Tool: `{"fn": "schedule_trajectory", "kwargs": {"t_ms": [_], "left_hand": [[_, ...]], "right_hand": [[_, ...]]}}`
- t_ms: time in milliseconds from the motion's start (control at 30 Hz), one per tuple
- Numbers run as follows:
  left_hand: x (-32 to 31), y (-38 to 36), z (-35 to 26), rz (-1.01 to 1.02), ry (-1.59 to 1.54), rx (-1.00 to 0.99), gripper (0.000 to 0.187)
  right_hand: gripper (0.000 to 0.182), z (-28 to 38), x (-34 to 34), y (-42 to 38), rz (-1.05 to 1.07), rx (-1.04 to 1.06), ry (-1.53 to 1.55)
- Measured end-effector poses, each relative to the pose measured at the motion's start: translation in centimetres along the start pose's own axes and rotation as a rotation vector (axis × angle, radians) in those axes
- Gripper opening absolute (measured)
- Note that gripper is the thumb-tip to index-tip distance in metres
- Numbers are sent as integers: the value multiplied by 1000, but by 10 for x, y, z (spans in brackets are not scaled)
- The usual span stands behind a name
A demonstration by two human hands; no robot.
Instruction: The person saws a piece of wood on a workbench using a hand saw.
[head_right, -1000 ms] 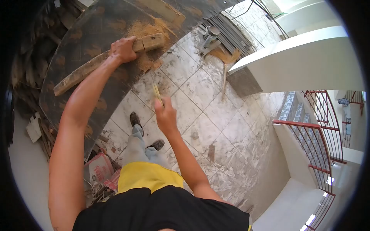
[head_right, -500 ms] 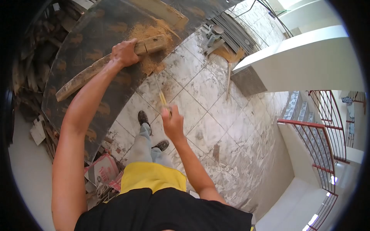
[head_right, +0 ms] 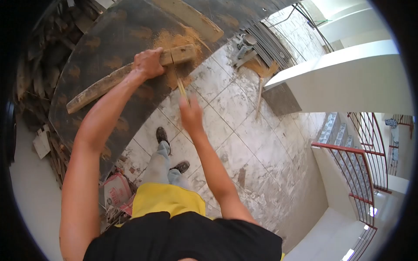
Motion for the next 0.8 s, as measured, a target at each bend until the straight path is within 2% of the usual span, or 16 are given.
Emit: {"fn": "schedule_trajectory", "kwargs": {"t_ms": [67, 133, 267, 333, 400, 467, 500, 567, 633, 700, 800], "left_hand": [[5, 3, -4, -36, -31, -18, 42], [13, 9, 1, 92, -45, 72, 54], [19, 22, 15, -28, -134, -71, 61], [33, 42, 25, 136, -239, -90, 75], [33, 49, 35, 80, -171, -63, 80], [1, 54, 31, 35, -15, -48, 91], [-2, 47, 31, 33, -14, -48, 91], [1, 36, 23, -219, 94, -173, 92], [4, 43, 26, -199, 96, -138, 92], [-5, 42, 31, -216, -20, -204, 89], [-9, 40, 29, -265, -30, -207, 84]], "right_hand": [[35, 32, -30, 73, -65, 83, -61], [36, 30, -32, 76, -51, 64, 1], [40, 39, -38, 81, -27, 49, 100], [41, 50, -39, 96, -31, 69, 118], [42, 55, -42, 108, -47, 82, 74], [42, 53, -45, 117, -40, 81, 72], [42, 54, -46, 120, -35, 69, 73], [42, 52, -51, 124, -28, 46, 63], [41, 56, -50, 129, -14, 16, 43], [40, 64, -48, 127, -23, 13, -76], [37, 74, -30, 88, 21, -18, 8]]}}
Point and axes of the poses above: each hand's wrist, its own y-axis towards the middle knuckle, its own x-axis out of the back of the hand, z = x × y, the point moved 5 cm from there along y, towards the middle knuckle, and after that the axes turned 1 degree about -z, right-handed, at the moved point
